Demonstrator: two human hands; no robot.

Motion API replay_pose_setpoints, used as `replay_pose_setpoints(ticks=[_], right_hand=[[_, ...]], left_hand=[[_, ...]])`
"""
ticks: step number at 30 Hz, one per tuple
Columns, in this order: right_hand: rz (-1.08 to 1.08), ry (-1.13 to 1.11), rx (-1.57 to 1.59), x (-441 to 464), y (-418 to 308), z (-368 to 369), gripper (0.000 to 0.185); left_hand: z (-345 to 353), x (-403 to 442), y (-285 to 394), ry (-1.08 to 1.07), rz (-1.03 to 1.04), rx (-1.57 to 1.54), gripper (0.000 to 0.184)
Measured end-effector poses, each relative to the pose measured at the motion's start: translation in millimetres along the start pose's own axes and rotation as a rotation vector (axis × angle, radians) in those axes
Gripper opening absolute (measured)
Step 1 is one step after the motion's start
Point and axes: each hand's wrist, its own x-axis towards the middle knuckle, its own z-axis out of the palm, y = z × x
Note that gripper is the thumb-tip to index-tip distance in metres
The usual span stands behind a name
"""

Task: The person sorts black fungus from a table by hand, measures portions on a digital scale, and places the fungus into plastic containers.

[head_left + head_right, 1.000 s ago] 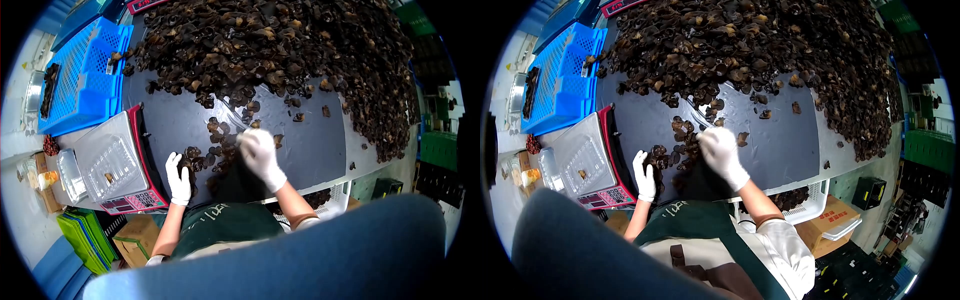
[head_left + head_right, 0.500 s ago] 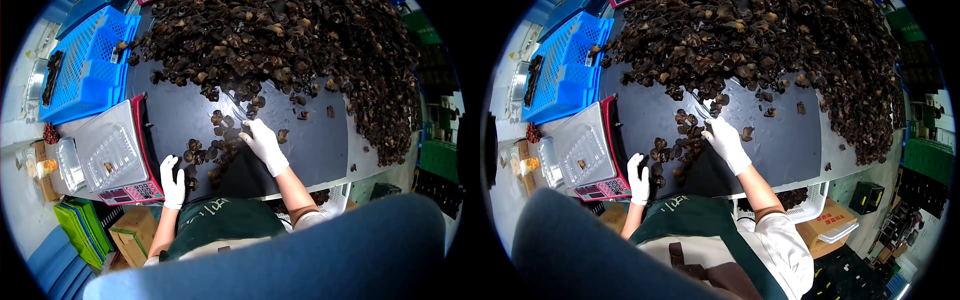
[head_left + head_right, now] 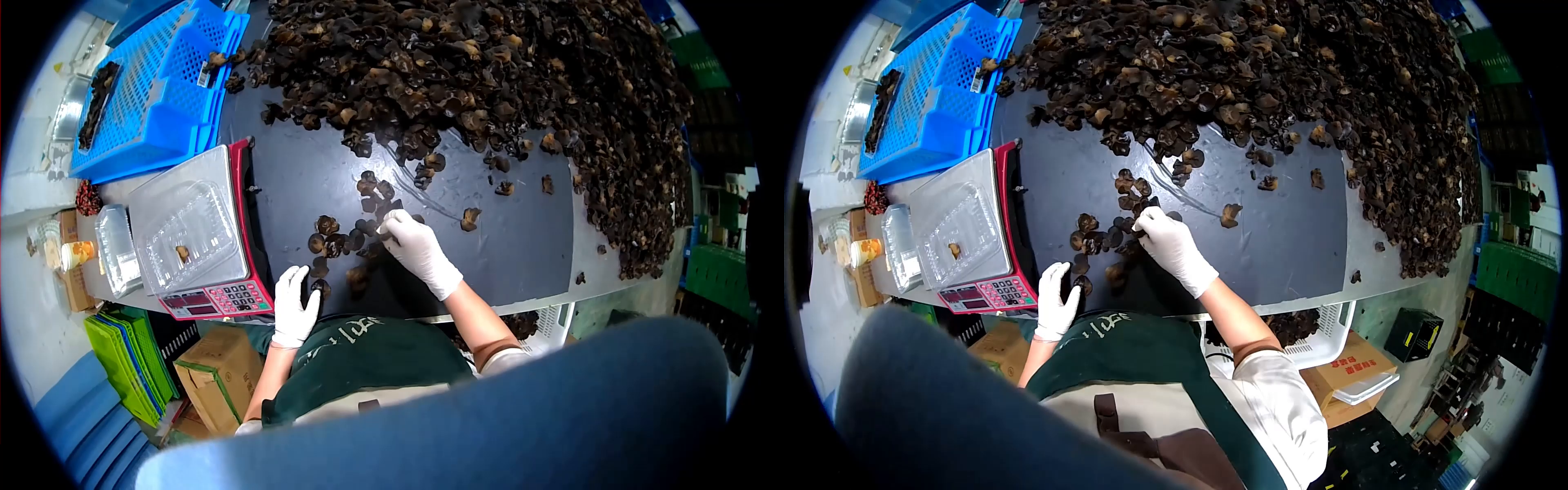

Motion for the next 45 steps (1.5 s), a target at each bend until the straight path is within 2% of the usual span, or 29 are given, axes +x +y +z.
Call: replay_pose_setpoints(ticks=[3,4,5,6,7,8,9,10,11,13,15,16,17,18,19,21,23,27,29,31,34,35,36,37,39,41,42,44,45], right_hand=[[-0.035,0.152,0.129,4.0,8.6,-10.3,0.02],[0.282,0.116,0.411,1.7,2.7,-22.6,0.016],[0.361,0.135,0.462,-0.2,2.3,-38.5,0.014],[0.328,0.179,0.5,-2.9,-3.4,-60.3,0.013],[0.43,0.176,0.691,-11.9,-5.9,-83.5,0.013],[0.38,0.196,0.974,-24.9,0.0,-96.0,0.013],[0.104,0.141,1.352,-45.7,11.0,-107.4,0.018],[-0.613,-0.145,1.479,-33.6,21.2,-115.5,0.021],[-1.248,-0.712,1.575,-21.3,31.2,-123.6,0.031],[-1.218,-0.81,1.631,-14.4,-16.3,-149.9,0.042],[-0.79,-0.518,1.867,-38.3,-4.7,-124.4,0.044],[-0.346,-0.196,1.468,-34.5,-12.0,-119.9,0.043],[0.112,-0.113,1.078,-31.5,-18.6,-115.1,0.043],[0.332,-0.056,0.553,-9.6,-37.1,-97.6,0.035],[0.243,0.005,0.311,0.3,-32.6,-70.3,0.024],[0.001,0.17,-0.233,6.9,-1.0,-13.5,0.027],[0.001,0.135,-0.511,11.0,-7.0,3.7,0.029],[-0.047,0.14,-0.558,11.9,8.0,5.4,0.013],[0.019,0.064,-0.458,11.1,12.3,-9.5,0.01],[-0.029,0.063,-0.288,7.6,9.4,-30.7,0.009],[0.295,0.044,0.491,-13.3,-0.6,-89.5,0.011],[0.222,0.064,0.763,-25.2,-3.3,-112.5,0.016],[0.037,0.292,1.144,-44.5,-8.0,-114.2,0.021],[-0.568,0.068,1.653,-35.4,5.4,-118.2,0.03],[-0.682,-0.031,1.714,-28.8,12.4,-140.4,0.025],[0.175,0.589,0.869,-36.1,49.4,-132.3,0.016],[0.408,0.69,0.503,-12.2,13.4,-130.3,0.013],[0.069,0.6,-0.422,-5.3,65.4,-97.0,0.034],[0.032,0.556,-0.453,-2.8,70.1,-75.6,0.04]], left_hand=[[1.5,-2.0,-2.6,-0.067,-0.011,-0.093,0.049],[2.4,-2.1,-2.7,-0.076,-0.01,-0.111,0.049],[3.2,-2.1,-3.5,-0.076,-0.009,-0.112,0.049],[4.4,-2.1,-4.5,-0.107,-0.067,-0.145,0.048],[6.2,-2.3,-5.4,-0.139,-0.125,-0.179,0.048],[8.9,-2.2,-7.5,-0.141,-0.125,-0.182,0.048],[11.7,-1.1,-10.3,-0.134,-0.117,-0.204,0.047],[13.3,0.6,-11.2,-0.125,-0.109,-0.226,0.047],[14.3,1.8,-11.2,-0.128,-0.109,-0.227,0.047],[16.2,4.8,-9.2,-0.113,-0.083,-0.289,0.046],[22.4,4.1,-10.6,-0.112,-0.076,-0.337,0.044],[24.3,5.7,-10.2,-0.104,-0.072,-0.384,0.043],[25.2,7.2,-9.8,-0.102,-0.067,-0.383,0.043],[24.9,7.1,-8.9,-0.108,-0.072,-0.389,0.042],[23.2,5.0,-8.2,-0.117,-0.083,-0.393,0.041],[20.5,3.9,-7.5,-0.092,-0.09,-0.374,0.04],[18.8,5.2,-7.8,-0.044,-0.098,-0.353,0.039],[15.0,5.9,-15.8,0.067,-0.155,-0.34,0.036],[14.7,8.3,-20.5,0.077,-0.192,-0.371,0.035],[14.4,10.0,-21.8,0.069,-0.22,-0.371,0.035],[15.9,14.3,-24.5,0.103,-0.174,-0.35,0.034],[15.7,17.0,-24.2,0.103,-0.176,-0.35,0.034],[14.2,21.1,-22.3,0.126,-0.146,-0.316,0.034],[12.8,26.3,-19.9,0.145,-0.11,-0.284,0.034],[7.4,44.3,-9.9,0.157,-0.086,-0.247,0.035],[11.0,68.1,-11.6,0.216,0.026,-0.15,0.035],[12.6,80.2,-10.5,0.218,0.022,-0.158,0.036],[21.3,104.4,-12.4,0.261,0.106,-0.138,0.035],[24.2,116.2,-11.0,0.279,0.132,-0.119,0.035]])
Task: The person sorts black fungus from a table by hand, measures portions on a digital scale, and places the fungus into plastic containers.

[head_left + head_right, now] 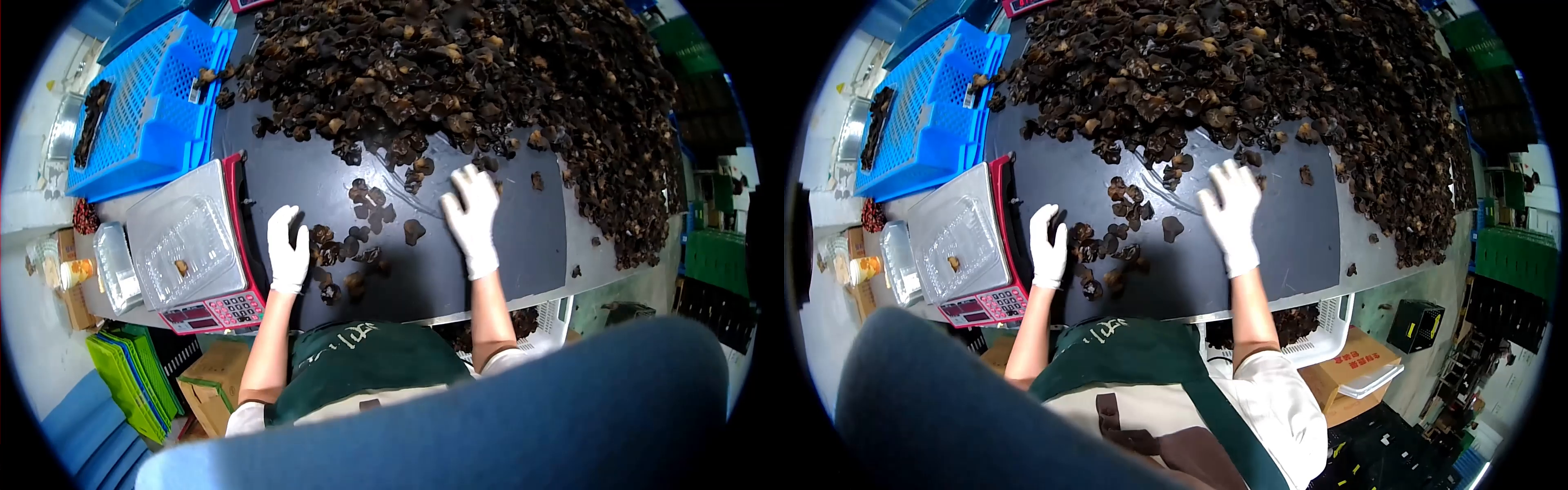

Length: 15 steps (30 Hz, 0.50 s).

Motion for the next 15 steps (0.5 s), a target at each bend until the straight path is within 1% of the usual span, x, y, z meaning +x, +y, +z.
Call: replay_pose_setpoints(ticks=[1,2,3,4,5,6,8,9,10,11,12,13,14,15], right_hand=[[-0.017,-0.09,-0.071,-15.6,-18.2,15.8,0.043],[-0.041,-0.217,-0.045,-21.2,-49.0,13.6,0.049],[-0.16,-0.287,0.06,-28.8,-65.8,16.8,0.05],[-0.239,-0.361,0.233,-35.8,-85.4,20.1,0.05],[-0.317,-0.417,0.34,-41.4,-103.9,17.7,0.045],[-0.413,-0.397,0.38,-54.4,-112.8,23.3,0.039],[-0.476,-0.387,0.508,-55.7,-117.9,28.2,0.031],[-0.432,-0.321,0.504,-43.2,-113.6,24.9,0.029],[-0.389,-0.256,0.502,-21.5,-105.3,21.8,0.027],[-0.25,-0.273,0.584,1.3,-91.4,24.2,0.023],[-0.095,-0.305,0.328,19.1,-84.6,18.6,0.026],[-0.072,0.073,0.188,19.4,-64.6,47.0,0.032],[0.018,0.134,0.015,31.6,-53.9,56.9,0.044],[0.057,0.056,-0.099,40.3,-43.1,62.8,0.054]], left_hand=[[6.8,9.7,1.7,0.011,-0.023,-0.096,0.035],[7.9,21.0,10.0,0.008,0.026,-0.025,0.035],[12.2,29.6,14.2,0.001,0.042,-0.039,0.034],[17.3,37.1,16.4,-0.008,0.06,-0.054,0.034],[24.2,44.4,16.0,-0.015,0.096,-0.048,0.032],[31.8,51.1,14.2,-0.025,0.102,-0.055,0.032],[46.9,66.5,11.2,-0.09,0.187,-0.022,0.031],[53.4,75.4,14.8,-0.113,0.185,-0.031,0.03],[59.0,85.1,17.3,-0.16,0.196,-0.035,0.035],[64.3,92.8,24.3,-0.185,0.175,-0.016,0.04],[69.7,100.1,29.7,-0.209,0.154,0.003,0.045],[78.5,105.3,27.1,-0.284,0.127,0.089,0.057],[84.6,108.2,29.3,-0.336,0.111,0.142,0.062],[89.8,107.9,31.1,-0.368,0.157,0.216,0.063]])
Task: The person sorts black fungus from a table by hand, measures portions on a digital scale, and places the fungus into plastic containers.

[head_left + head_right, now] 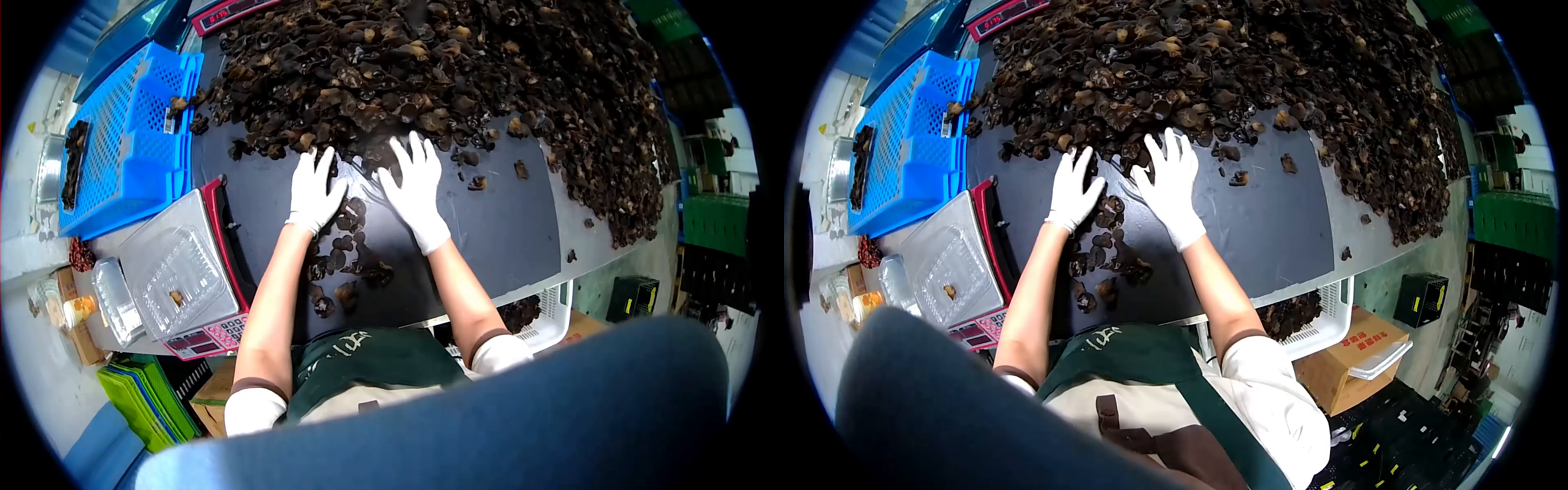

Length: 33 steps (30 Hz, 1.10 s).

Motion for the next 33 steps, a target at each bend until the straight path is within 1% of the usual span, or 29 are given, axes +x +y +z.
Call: replay_pose_setpoints(ticks=[1,2,3,4,5,6,7,8,9,11,12,13,15,16,17,19,21,22,23,24,25,26,27,29,30,31,33], right_hand=[[-0.023,-0.06,-0.067,5.0,3.5,7.6,0.059],[-0.069,-0.134,0.009,-1.0,5.7,19.7,0.062],[-0.116,-0.208,0.088,-5.4,6.4,31.7,0.066],[-0.19,-0.221,0.14,-14.0,-5.2,27.0,0.068],[-0.294,-0.337,0.109,-22.7,-15.7,21.3,0.069],[-0.28,-0.324,0.212,-30.1,-35.2,-3.3,0.067],[-0.361,-0.421,0.217,-45.0,-40.0,-9.0,0.067],[-0.392,-0.523,0.256,-53.4,-47.5,-24.2,0.064],[-0.431,-0.572,0.264,-66.0,-51.3,-35.2,0.057],[-0.481,-0.661,0.338,-74.6,-54.6,-54.9,0.048],[-0.459,-0.599,0.425,-79.4,-47.7,-54.3,0.041],[-0.43,-0.496,0.517,-73.6,-38.9,-55.2,0.036],[-0.309,-0.374,0.635,-47.7,-17.1,-49.6,0.032],[-0.217,-0.302,0.624,-36.5,-8.0,-40.1,0.032],[-0.126,-0.229,0.612,-28.1,-0.2,-29.2,0.032],[-0.056,-0.114,0.3,-15.8,2.2,-9.6,0.033],[-0.149,-0.189,0.151,-9.2,-8.6,-4.6,0.04],[-0.212,-0.222,0.18,-11.6,-18.7,-6.2,0.041],[-0.278,-0.256,0.208,-14.7,-29.7,-8.8,0.042],[-0.219,-0.533,0.419,-12.4,-41.8,-15.1,0.041],[-0.345,-0.342,0.422,-28.3,-50.7,-13.1,0.04],[-0.355,-0.432,0.46,-42.0,-52.7,-18.0,0.042],[-0.364,-0.522,0.498,-49.7,-58.3,-29.2,0.043],[-0.5,-0.597,0.45,-74.3,-61.8,-42.2,0.045],[-0.546,-0.657,0.455,-82.2,-62.2,-50.7,0.045],[-0.562,-0.663,0.488,-87.4,-63.4,-60.3,0.043],[-0.56,-0.686,0.619,-91.7,-56.8,-72.5,0.04]], left_hand=[[4.0,1.8,1.7,-0.034,0.035,0.081,0.064],[6.0,-3.6,2.4,-0.024,0.05,0.073,0.062],[4.4,-8.7,-1.8,0.055,0.123,-0.017,0.052],[-0.8,-14.7,-7.8,0.039,0.175,-0.108,0.045],[-6.6,-22.0,-14.4,0.022,0.225,-0.199,0.038],[-13.9,-31.9,-18.2,0.017,0.265,-0.294,0.027],[-21.6,-46.7,-20.6,-0.043,0.222,-0.348,0.022],[-34.3,-57.6,-21.8,-0.138,0.195,-0.436,0.018],[-40.3,-72.8,-26.0,-0.209,0.082,-0.516,0.017],[-50.4,-87.8,-28.2,-0.169,0.116,-0.59,0.015],[-54.6,-92.7,-25.3,-0.116,0.025,-0.596,0.015],[-53.5,-93.5,-31.0,-0.068,-0.01,-0.62,0.015],[-45.3,-85.3,-35.2,0.05,-0.161,-0.597,0.015],[-44.8,-72.2,-33.6,0.104,-0.047,-0.537,0.016],[-40.3,-60.8,-38.9,0.084,0.039,-0.47,0.024],[-33.0,-41.5,-28.0,0.061,0.099,-0.163,0.038],[-18.6,-31.6,-24.0,-0.026,0.126,-0.005,0.048],[-21.7,-31.9,-12.4,-0.106,0.142,0.093,0.05],[-23.5,-34.8,-8.4,-0.186,0.173,0.09,0.049],[-21.5,-42.5,-12.3,-0.23,0.198,0.031,0.046],[-24.0,-50.7,-13.1,-0.275,0.222,-0.028,0.043],[-30.2,-62.3,-15.2,-0.314,0.197,-0.118,0.033],[-32.7,-75.8,-21.6,-0.292,0.242,-0.147,0.027],[-49.5,-101.5,-21.1,-0.306,0.234,-0.289,0.022],[-53.8,-115.8,-20.8,-0.245,0.213,-0.345,0.021],[-59.2,-129.2,-17.9,-0.182,0.191,-0.4,0.021],[-70.7,-156.7,-9.5,-0.021,0.104,-0.413,0.021]])
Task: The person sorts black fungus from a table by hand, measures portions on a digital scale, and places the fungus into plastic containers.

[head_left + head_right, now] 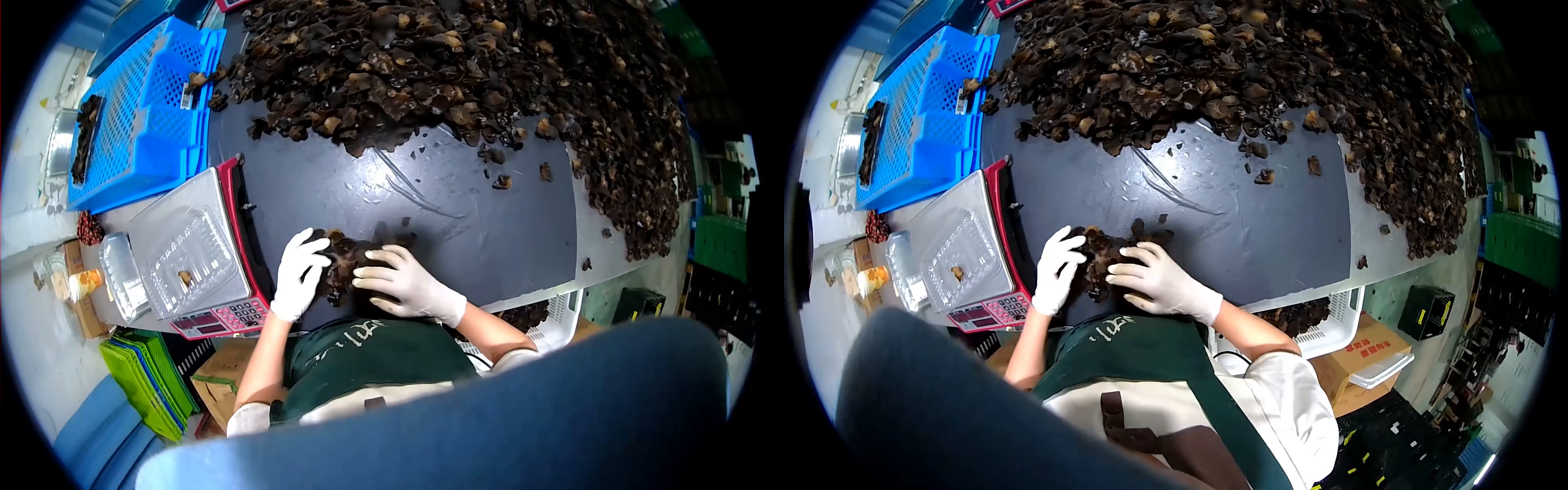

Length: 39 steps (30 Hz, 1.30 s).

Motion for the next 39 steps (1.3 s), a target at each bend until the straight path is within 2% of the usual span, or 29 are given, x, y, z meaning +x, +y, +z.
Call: replay_pose_setpoints(ticks=[2,3,4,6,8,10,12,13,16,19,20,21,22,24,25,28,29,30,31,34,35,38,39], right_hand=[[0.019,0.098,0.089,-11.4,2.3,-13.2,0.043],[0.077,0.104,0.036,-15.8,4.5,-22.6,0.047],[0.133,0.11,-0.018,-19.4,6.5,-31.9,0.05],[0.257,0.143,-0.124,-26.8,16.1,-42.3,0.062],[0.293,0.126,-0.255,-39.5,33.7,-36.7,0.087],[0.324,0.046,-0.283,-39.3,39.3,-35.5,0.101],[0.336,-0.037,-0.319,-34.1,38.2,-30.3,0.106],[0.358,-0.118,-0.355,-30.9,37.1,-27.8,0.111],[0.298,-0.112,-0.276,-23.3,34.7,-9.4,0.117],[0.258,-0.127,-0.222,-4.6,23.0,14.9,0.118],[0.24,-0.107,-0.182,5.5,19.1,22.5,0.117],[0.204,-0.041,-0.163,14.9,18.2,29.7,0.107],[0.176,-0.05,-0.165,22.2,23.8,42.4,0.107],[0.043,0.147,-0.134,38.9,36.4,65.5,0.084],[0.071,0.149,-0.084,47.8,31.2,66.1,0.075],[0.129,0.227,0.018,62.4,25.7,64.2,0.072],[0.198,0.239,0.003,61.8,22.7,64.5,0.068],[0.157,0.285,-0.058,65.1,20.6,63.8,0.062],[0.077,0.333,-0.05,71.4,17.1,59.9,0.06],[-0.086,0.433,-0.015,98.1,1.6,47.9,0.054],[-0.147,0.453,-0.009,115.1,-12.2,41.3,0.053],[-0.274,0.425,-0.015,169.8,-47.7,33.5,0.052],[-0.308,0.409,0.017,190.4,-63.2,34.0,0.053]], left_hand=[[1.2,-23.4,11.3,0.161,-0.105,-0.076,0.025],[4.4,-36.6,13.0,0.204,-0.169,-0.085,0.033],[3.7,-47.5,15.6,0.18,-0.189,-0.045,0.051],[7.8,-61.6,26.1,0.155,-0.189,0.114,0.073],[10.7,-75.3,26.3,0.028,-0.205,0.239,0.101],[15.3,-82.1,21.7,-0.009,-0.233,0.361,0.112],[19.0,-80.8,19.2,-0.015,-0.353,0.416,0.126],[21.6,-78.0,16.1,-0.009,-0.365,0.442,0.127],[28.5,-65.2,7.1,0.007,-0.404,0.521,0.132],[35.1,-49.5,-12.4,0.131,-0.183,0.37,0.128],[36.3,-42.2,-13.8,0.104,-0.149,0.302,0.125],[41.9,-34.8,-13.5,0.119,-0.137,0.228,0.123],[50.7,-28.1,-13.7,0.137,-0.123,0.156,0.12],[68.5,-16.5,-11.3,0.325,-0.027,0.002,0.112],[75.4,-9.3,-8.5,0.42,-0.036,-0.086,0.104],[85.2,-0.7,-12.6,0.513,-0.138,-0.276,0.069],[91.1,1.5,-15.2,0.526,-0.178,-0.384,0.06],[95.0,5.1,-14.6,0.54,-0.215,-0.493,0.051],[95.0,11.3,-9.6,0.674,-0.157,-0.381,0.039],[47.6,17.7,29.4,0.787,-0.098,-0.353,0.033],[27.9,18.6,36.8,0.827,-0.054,-0.261,0.03],[-40.8,10.9,53.9,0.882,-0.001,-0.18,0.027],[-56.9,7.2,40.4,0.821,-0.031,-0.134,0.026]])
